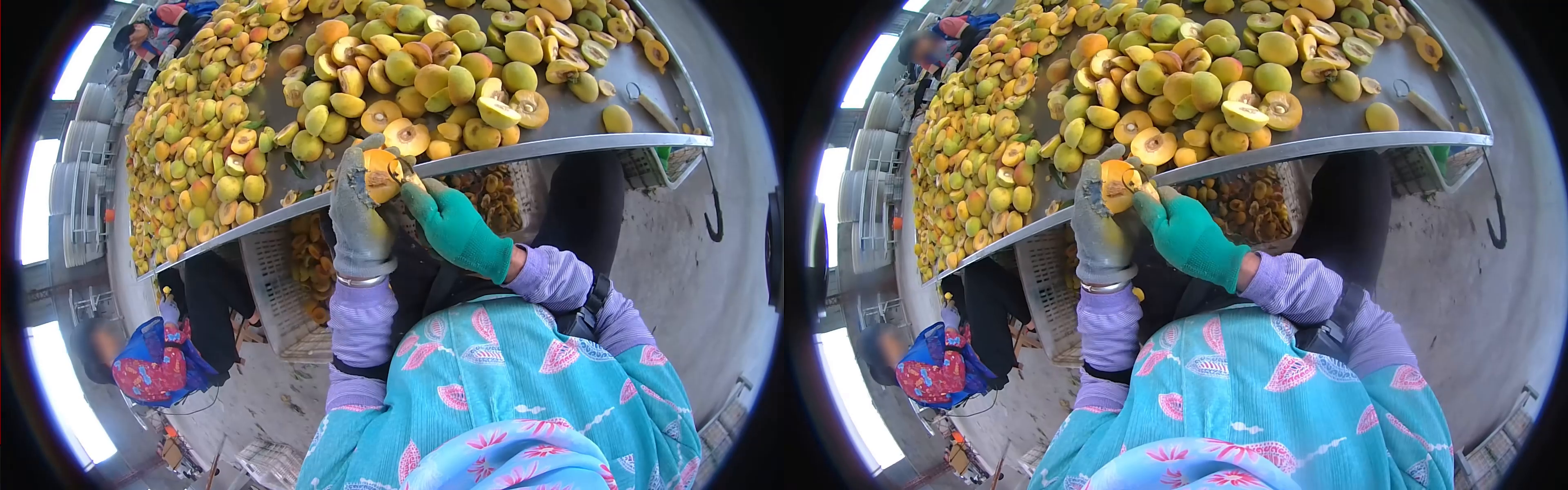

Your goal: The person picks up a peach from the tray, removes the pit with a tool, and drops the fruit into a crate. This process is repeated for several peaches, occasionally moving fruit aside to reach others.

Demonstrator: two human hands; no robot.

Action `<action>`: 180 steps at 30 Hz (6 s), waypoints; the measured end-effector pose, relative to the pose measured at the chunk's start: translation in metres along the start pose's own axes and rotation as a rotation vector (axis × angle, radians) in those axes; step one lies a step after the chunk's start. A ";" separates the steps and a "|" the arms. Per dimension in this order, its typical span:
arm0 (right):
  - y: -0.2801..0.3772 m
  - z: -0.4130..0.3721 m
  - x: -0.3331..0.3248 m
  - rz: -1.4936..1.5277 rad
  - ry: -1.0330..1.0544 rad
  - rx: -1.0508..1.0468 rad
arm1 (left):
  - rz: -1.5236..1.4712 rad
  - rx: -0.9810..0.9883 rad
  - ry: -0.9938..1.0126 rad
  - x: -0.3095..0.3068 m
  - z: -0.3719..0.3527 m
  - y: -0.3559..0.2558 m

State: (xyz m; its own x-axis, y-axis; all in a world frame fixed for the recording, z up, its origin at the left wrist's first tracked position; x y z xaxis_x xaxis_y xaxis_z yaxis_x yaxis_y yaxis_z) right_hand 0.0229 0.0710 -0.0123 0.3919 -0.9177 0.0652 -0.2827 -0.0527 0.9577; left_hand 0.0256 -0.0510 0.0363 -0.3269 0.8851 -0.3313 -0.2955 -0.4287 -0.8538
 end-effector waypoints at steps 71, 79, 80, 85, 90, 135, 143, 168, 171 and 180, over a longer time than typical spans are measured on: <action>0.019 -0.009 -0.032 0.458 0.346 0.442 | 0.359 -0.477 0.213 -0.107 0.085 0.146; 0.031 0.020 0.003 -0.399 0.127 -0.126 | -0.435 -0.234 0.022 -0.042 0.014 0.061; 0.026 0.019 0.002 -0.390 0.109 -0.137 | -0.398 -0.222 0.038 -0.036 0.013 0.057; 0.006 0.018 -0.004 -0.442 0.041 -0.171 | 0.188 0.085 0.176 -0.019 0.013 0.021; 0.008 0.018 -0.004 -0.349 0.173 -0.083 | -0.095 -0.021 -0.012 -0.016 0.010 0.035; -0.015 -0.027 -0.022 0.383 0.350 0.648 | 1.124 -0.401 0.203 -0.122 0.120 0.190; 0.042 0.026 0.002 0.097 0.188 0.244 | -0.272 -0.286 0.126 -0.044 0.020 0.036; 0.026 -0.011 -0.036 -0.411 -0.078 -0.243 | 0.241 0.166 0.210 0.008 0.002 0.016; 0.017 -0.007 -0.034 -0.490 -0.065 -0.190 | 0.410 0.350 0.191 0.012 0.002 0.018; 0.016 -0.004 -0.030 -0.344 0.020 -0.087 | -0.635 -0.440 -0.050 0.027 0.003 0.027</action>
State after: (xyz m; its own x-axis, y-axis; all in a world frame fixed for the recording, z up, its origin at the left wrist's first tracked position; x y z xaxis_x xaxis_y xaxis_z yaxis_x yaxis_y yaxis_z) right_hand 0.0101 0.0997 0.0027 0.4687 -0.8441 -0.2604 -0.0561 -0.3226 0.9449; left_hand 0.0063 -0.0395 0.0051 -0.2568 0.9236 0.2847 -0.0596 0.2789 -0.9585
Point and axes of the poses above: each hand's wrist, its own z-axis towards the middle knuckle, its own x-axis out of the palm, y = z × x, the point moved 4 cm from there along z, towards the middle knuckle, and after that the axes turned 6 degrees about x, right-handed, at the moved point
